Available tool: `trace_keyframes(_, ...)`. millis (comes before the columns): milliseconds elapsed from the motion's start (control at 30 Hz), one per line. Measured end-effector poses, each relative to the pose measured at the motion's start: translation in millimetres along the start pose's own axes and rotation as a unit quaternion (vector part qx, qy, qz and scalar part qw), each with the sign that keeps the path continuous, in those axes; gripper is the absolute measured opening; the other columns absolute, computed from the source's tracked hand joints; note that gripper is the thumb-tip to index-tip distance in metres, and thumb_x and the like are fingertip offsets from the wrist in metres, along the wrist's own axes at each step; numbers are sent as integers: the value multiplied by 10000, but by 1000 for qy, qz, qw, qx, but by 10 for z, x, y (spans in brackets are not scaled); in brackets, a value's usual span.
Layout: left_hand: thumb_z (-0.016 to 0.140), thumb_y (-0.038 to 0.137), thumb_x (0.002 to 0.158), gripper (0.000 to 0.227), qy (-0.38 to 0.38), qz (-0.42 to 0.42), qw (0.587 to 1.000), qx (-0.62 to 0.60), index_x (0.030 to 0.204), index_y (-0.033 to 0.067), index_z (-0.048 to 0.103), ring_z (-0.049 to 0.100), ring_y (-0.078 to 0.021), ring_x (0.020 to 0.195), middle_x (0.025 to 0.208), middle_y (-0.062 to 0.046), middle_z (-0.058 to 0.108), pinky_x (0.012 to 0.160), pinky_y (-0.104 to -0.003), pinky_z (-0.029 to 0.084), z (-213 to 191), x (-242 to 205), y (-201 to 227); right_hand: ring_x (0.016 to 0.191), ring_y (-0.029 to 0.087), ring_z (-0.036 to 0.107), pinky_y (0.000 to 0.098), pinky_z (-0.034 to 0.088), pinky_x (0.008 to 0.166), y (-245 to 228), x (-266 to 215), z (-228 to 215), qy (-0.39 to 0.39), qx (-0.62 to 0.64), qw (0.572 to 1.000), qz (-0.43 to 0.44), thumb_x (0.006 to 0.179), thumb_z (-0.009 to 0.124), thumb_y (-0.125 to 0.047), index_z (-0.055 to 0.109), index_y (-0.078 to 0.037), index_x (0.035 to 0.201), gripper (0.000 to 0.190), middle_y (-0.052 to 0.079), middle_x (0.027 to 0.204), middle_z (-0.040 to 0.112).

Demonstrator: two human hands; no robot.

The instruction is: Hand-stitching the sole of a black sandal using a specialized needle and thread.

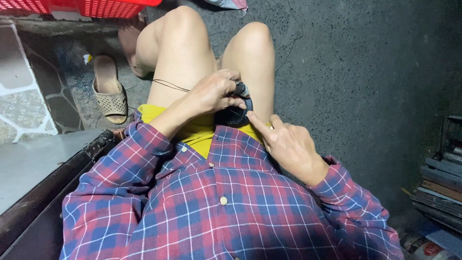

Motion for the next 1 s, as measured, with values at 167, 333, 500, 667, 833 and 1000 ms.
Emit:
trace_keyframes(167,834,382,700,393,-23,2,999,-37,801,35,682,597,-302,826,818,-80,569,735,-398,522,-38,52,4,553,177,633,304,540,509,195,61,316,121,45,988,-83,932,426,-243,543,-380,1311,420,-31,757,486)
trace_keyframes(333,849,378,680,378,-27,-2,998,-51,812,55,704,596,-301,830,824,-74,570,736,-401,520,10,85,-65,560,176,629,314,534,497,147,100,328,123,61,987,-83,922,473,-245,587,-345,1252,362,-34,754,490)
trace_keyframes(500,851,381,674,380,-28,-5,998,-58,829,67,703,595,-304,851,818,-67,558,741,-411,517,15,80,-99,598,178,635,314,533,515,72,146,378,129,86,985,-72,920,491,-250,619,-317,1200,315,-41,771,511)
trace_keyframes(667,839,360,690,343,-23,2,999,-42,835,81,703,605,-314,864,844,-81,582,753,-427,525,-51,85,22,610,176,636,297,519,502,-3,145,444,186,130,973,-45,936,531,-256,674,-273,1080,204,-50,762,550)
trace_keyframes(833,780,284,772,326,-9,-30,999,-12,821,-14,656,600,-384,883,889,-155,594,757,-476,511,-251,-173,396,621,181,633,312,518,506,63,75,485,200,137,969,-44,937,525,-270,661,-291,1120,229,-44,770,547)
trace_keyframes(1000,769,87,697,105,-109,-58,988,94,752,61,684,644,-282,821,841,-52,626,708,-393,546,-338,-475,648,625,171,630,300,520,512,61,16,507,190,112,975,-42,944,502,-283,648,-291,1147,250,-50,779,546)
Point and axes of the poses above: each hand's wrist, its own x-axis towards the middle knuckle, its own z-axis out of the palm, y = z × x, the point moved 1 cm from there along x, towards the middle knuckle
